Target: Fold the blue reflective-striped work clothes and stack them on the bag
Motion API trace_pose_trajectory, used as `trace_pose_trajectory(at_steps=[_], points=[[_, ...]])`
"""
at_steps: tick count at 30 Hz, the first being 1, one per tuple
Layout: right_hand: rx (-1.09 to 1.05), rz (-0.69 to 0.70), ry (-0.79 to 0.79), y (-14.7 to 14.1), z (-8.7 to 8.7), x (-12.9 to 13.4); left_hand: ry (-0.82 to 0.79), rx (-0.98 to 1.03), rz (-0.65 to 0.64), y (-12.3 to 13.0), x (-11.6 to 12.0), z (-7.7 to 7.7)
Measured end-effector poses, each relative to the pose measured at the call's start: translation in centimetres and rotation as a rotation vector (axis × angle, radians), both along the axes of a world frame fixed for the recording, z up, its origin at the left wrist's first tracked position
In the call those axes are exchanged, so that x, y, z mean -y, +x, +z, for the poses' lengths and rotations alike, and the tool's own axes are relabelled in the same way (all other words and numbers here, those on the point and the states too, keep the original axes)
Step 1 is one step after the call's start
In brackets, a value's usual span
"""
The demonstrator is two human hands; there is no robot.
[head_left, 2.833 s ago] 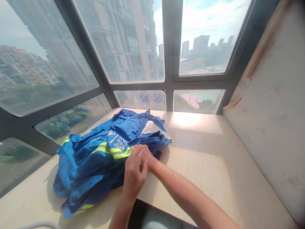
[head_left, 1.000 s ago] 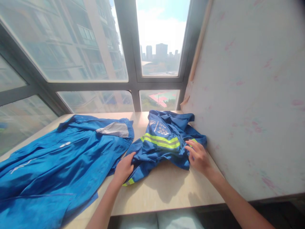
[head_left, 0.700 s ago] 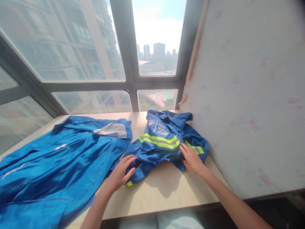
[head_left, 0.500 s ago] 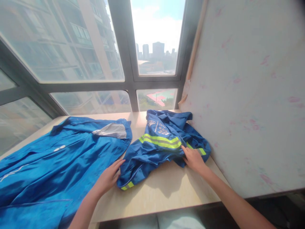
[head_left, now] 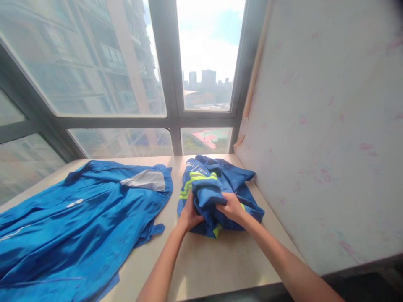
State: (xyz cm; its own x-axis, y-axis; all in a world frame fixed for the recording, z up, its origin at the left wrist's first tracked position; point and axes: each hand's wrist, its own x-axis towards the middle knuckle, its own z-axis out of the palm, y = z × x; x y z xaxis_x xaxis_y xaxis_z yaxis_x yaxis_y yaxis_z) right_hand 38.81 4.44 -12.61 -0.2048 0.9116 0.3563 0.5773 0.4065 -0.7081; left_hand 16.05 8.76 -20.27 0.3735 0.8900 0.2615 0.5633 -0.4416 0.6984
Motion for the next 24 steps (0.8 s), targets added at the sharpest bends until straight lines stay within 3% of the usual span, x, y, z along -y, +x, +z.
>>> trace_pose_trajectory(at_steps=[3, 6, 9, 14, 16, 17, 18, 20, 22, 24], points=[[0.066, -0.001, 0.195, -2.7, 4.4, -1.2, -0.053, 0.118, 0.083, 3.1, -1.4, 1.7], [0.117, -0.104, 0.432, -3.3, 10.0, -2.3, 0.025, 0.213, 0.13, 4.1, -2.8, 6.1], [0.08, -0.192, 0.637, -2.5, 16.8, -3.7, 0.138, 0.331, 0.132, 4.1, -3.8, 13.4], [0.105, -0.23, 0.813, -1.4, 29.9, -7.8, 0.391, 0.688, 0.083, 5.1, -5.8, 27.9], [0.151, -0.279, 0.819, -0.9, 34.2, -10.3, 0.426, 0.724, 0.055, 5.8, -7.8, 32.0], [0.175, -0.316, 0.802, -0.6, 35.8, -11.8, 0.445, 0.713, 0.042, 6.2, -9.2, 33.3], [0.181, -0.363, 0.786, -0.1, 36.7, -13.3, 0.466, 0.694, 0.036, 6.5, -10.7, 34.0], [0.177, -0.426, 0.751, 1.1, 36.9, -16.3, 0.474, 0.67, 0.048, 7.1, -13.9, 33.8], [0.184, -0.43, 0.697, 2.5, 34.9, -19.2, 0.396, 0.671, 0.086, 7.7, -16.7, 31.6], [0.219, -0.441, 0.562, 3.8, 31.2, -21.5, 0.262, 0.631, 0.109, 8.2, -18.8, 28.0]])
